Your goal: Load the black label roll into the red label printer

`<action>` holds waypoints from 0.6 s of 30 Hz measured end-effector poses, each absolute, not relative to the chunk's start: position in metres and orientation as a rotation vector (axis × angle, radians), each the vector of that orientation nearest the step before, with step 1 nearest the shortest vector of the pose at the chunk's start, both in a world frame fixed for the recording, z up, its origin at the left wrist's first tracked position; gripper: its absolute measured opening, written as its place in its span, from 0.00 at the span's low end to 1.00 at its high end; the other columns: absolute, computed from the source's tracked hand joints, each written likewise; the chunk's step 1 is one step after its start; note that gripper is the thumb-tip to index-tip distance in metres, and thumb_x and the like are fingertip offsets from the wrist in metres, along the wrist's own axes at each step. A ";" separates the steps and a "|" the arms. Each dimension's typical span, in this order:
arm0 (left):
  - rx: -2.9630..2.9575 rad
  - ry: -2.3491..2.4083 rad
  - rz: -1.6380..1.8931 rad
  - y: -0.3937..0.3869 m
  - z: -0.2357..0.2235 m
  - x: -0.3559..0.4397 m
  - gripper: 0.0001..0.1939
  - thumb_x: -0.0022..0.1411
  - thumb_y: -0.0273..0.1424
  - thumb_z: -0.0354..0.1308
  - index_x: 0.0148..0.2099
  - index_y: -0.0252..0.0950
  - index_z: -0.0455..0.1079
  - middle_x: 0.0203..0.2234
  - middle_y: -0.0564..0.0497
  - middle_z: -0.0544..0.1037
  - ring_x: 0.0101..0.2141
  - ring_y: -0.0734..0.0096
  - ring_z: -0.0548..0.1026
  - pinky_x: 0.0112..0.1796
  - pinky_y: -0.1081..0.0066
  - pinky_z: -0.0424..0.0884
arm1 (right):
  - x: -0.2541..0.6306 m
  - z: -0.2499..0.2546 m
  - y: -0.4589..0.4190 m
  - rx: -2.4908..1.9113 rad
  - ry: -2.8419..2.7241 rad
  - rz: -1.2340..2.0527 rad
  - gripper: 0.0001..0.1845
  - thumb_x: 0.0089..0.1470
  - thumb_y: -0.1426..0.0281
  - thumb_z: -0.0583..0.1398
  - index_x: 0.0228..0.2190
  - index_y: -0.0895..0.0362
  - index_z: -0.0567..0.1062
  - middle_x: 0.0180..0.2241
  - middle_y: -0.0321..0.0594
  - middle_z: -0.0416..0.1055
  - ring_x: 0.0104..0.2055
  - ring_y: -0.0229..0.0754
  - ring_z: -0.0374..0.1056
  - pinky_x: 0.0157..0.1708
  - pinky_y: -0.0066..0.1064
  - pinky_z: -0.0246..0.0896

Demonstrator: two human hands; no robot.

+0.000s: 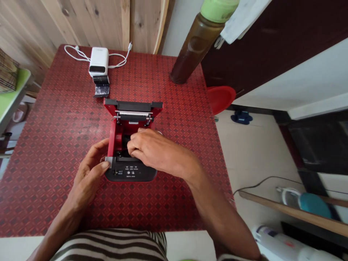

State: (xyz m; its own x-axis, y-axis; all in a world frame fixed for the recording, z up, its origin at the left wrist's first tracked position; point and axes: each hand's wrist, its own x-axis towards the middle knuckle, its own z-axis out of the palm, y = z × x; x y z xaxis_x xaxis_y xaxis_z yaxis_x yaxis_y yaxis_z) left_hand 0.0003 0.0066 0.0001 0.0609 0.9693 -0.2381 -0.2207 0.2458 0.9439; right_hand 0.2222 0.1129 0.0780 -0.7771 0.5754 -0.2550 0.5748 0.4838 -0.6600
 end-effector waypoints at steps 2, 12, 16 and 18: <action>0.889 1.128 1.102 0.007 0.001 0.000 0.30 0.70 0.44 0.71 0.70 0.45 0.73 0.66 0.44 0.80 0.62 0.48 0.79 0.56 0.55 0.78 | 0.226 0.077 0.114 -1.007 -2.715 1.208 0.18 0.71 0.80 0.59 0.29 0.56 0.78 0.33 0.36 0.76 0.38 0.42 0.69 0.47 0.36 0.60; 0.868 1.123 1.086 0.007 0.002 0.000 0.31 0.70 0.45 0.71 0.70 0.47 0.73 0.64 0.44 0.81 0.55 0.51 0.81 0.55 0.54 0.79 | 0.234 0.085 0.133 -0.780 -2.845 1.269 0.20 0.65 0.86 0.59 0.32 0.54 0.84 0.38 0.35 0.84 0.40 0.41 0.76 0.50 0.37 0.66; 0.876 1.117 1.093 0.007 0.000 -0.001 0.30 0.71 0.44 0.71 0.71 0.47 0.73 0.65 0.45 0.81 0.56 0.53 0.80 0.56 0.56 0.78 | 0.232 0.081 0.128 -0.812 -2.826 1.219 0.18 0.66 0.86 0.60 0.30 0.55 0.81 0.35 0.34 0.82 0.38 0.40 0.74 0.48 0.36 0.65; 0.879 1.121 1.089 0.007 0.000 -0.001 0.30 0.71 0.45 0.71 0.71 0.47 0.73 0.65 0.45 0.80 0.56 0.52 0.80 0.56 0.55 0.78 | 0.233 0.080 0.124 -0.827 -2.790 1.159 0.16 0.68 0.83 0.61 0.31 0.55 0.81 0.34 0.35 0.81 0.38 0.41 0.74 0.46 0.35 0.65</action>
